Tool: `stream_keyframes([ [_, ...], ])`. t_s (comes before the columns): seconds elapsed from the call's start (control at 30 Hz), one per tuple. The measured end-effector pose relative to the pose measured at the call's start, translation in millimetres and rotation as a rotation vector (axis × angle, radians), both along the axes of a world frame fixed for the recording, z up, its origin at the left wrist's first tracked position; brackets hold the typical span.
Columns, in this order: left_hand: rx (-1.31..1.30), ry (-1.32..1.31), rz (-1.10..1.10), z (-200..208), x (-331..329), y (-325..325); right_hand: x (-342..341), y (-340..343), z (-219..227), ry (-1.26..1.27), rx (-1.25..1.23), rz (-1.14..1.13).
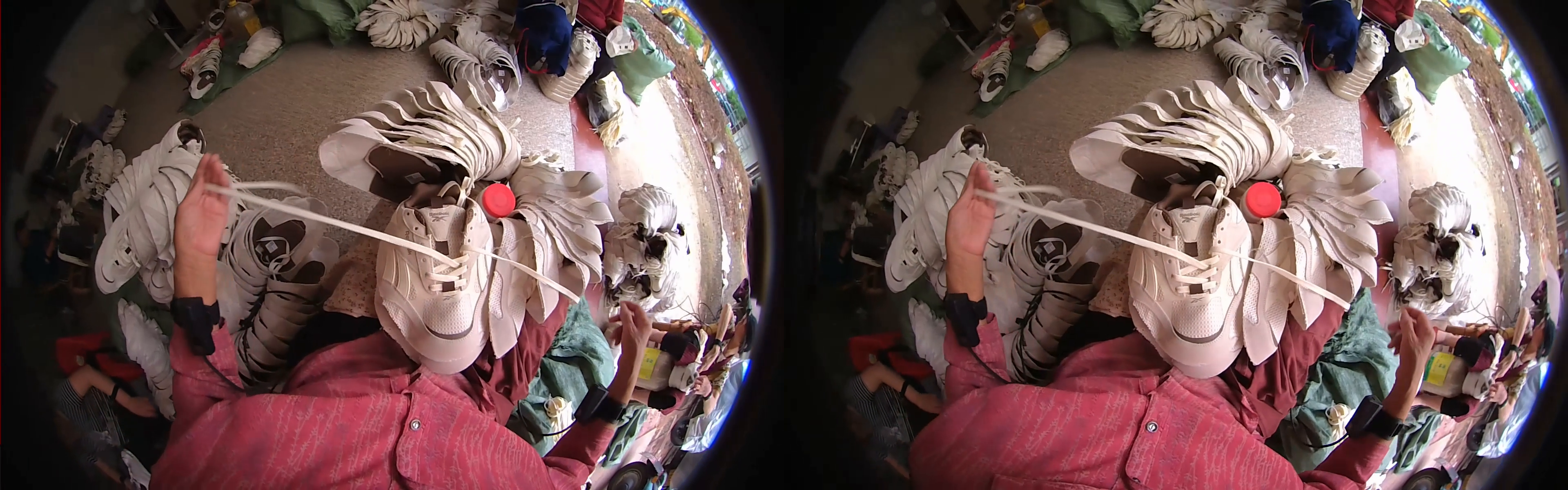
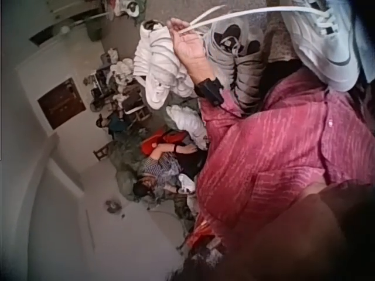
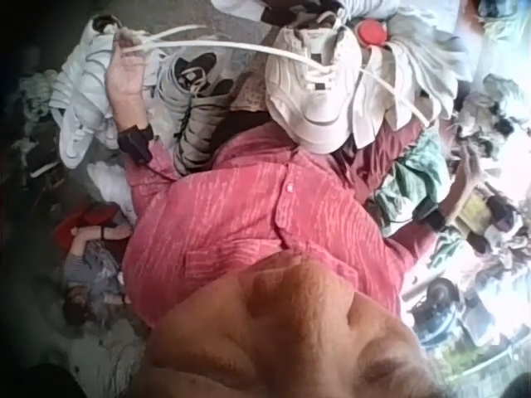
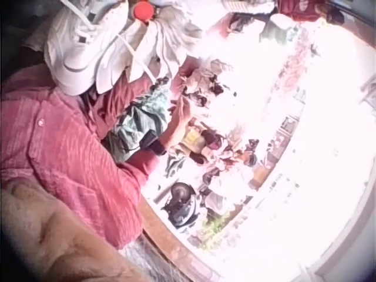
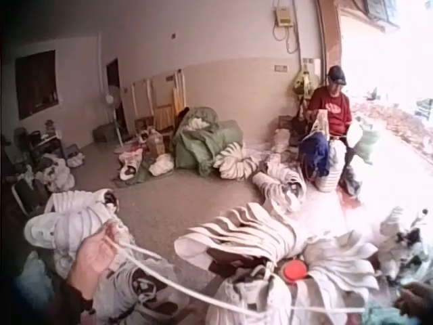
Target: The recorder is lacing a white sneaker while sitting on the floor with multiple other shoes and workers nearby.
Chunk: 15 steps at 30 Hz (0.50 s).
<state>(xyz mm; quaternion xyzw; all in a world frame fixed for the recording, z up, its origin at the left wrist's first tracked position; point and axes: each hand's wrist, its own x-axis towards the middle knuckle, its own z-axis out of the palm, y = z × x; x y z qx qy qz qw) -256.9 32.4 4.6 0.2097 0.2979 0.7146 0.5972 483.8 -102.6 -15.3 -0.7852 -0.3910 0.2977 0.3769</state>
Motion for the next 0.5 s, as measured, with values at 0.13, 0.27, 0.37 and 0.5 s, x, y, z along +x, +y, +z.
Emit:
stream_keyframes([
  [0.13, -0.041, 0.112, 0.144, -24.0, -71.6, -18.6, -115.8, 50.5, 59.3, 0.307, 0.126, 0.233],
  [0.27, -0.249, 0.319, 0.430, -31.9, -88.0, -31.5, -192.8, 80.3, 73.5, 0.417, -0.021, 0.548],
  [0.37, -0.200, 0.403, 0.288, -31.9, -112.5, -41.9, -241.3, 89.0, 66.9, 0.497, -0.087, 0.758],
  [0.5, -0.230, 0.596, 0.127, 22.4, -18.3, -47.0, -277.5, 94.6, 55.1, 0.513, -0.230, 0.895],
])
